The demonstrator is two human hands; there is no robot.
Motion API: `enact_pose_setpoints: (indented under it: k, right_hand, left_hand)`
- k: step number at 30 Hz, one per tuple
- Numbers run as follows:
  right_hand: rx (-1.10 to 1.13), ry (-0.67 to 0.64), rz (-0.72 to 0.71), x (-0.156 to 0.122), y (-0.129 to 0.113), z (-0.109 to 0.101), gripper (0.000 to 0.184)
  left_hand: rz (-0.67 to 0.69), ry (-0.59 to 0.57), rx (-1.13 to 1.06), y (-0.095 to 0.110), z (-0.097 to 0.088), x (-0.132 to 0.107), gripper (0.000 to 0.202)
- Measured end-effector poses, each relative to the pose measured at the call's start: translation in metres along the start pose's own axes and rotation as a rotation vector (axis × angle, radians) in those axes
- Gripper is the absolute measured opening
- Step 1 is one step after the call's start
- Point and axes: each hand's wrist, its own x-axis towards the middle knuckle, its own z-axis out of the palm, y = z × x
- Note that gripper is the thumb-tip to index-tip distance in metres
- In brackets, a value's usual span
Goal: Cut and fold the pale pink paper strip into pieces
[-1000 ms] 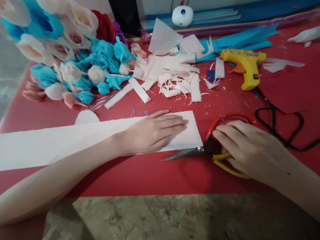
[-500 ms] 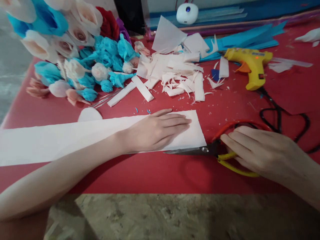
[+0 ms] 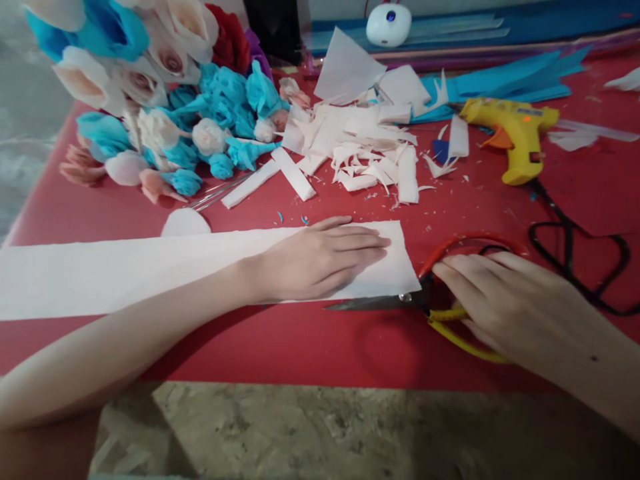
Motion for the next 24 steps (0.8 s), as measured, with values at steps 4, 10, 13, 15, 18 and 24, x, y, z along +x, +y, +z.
enact_pose_setpoints:
  k: [4, 10, 13, 15, 18, 24]
  right_hand:
    - [0.019, -0.003, -0.028, 0.0061, -0.0012, -0.0015, 0.031]
    - [0.047, 0.051, -0.072, 0.0051, 0.0, 0.0014, 0.029]
    - [0.054, 0.059, -0.102, 0.003, 0.003, 0.0014, 0.028]
    - [0.068, 0.071, -0.121, 0.0015, 0.0049, 0.0001, 0.027]
    - [0.091, 0.079, -0.127, 0.0003, 0.0058, -0.0024, 0.026]
    - [0.002, -0.037, -0.083, 0.003, -0.0032, -0.0043, 0.034]
  left_hand:
    - [0.018, -0.003, 0.03, -0.0008, 0.001, -0.0005, 0.039]
    - [0.035, -0.009, 0.03, -0.0021, 0.0014, -0.0011, 0.04]
    - [0.036, -0.01, 0.038, -0.002, 0.0014, -0.0011, 0.04]
    - [0.039, -0.005, 0.037, -0.0016, 0.0011, -0.0009, 0.039]
    - [0.04, -0.001, 0.029, -0.001, 0.0005, -0.0005, 0.039]
    - [0.041, 0.002, 0.026, -0.0012, 0.001, -0.0008, 0.04]
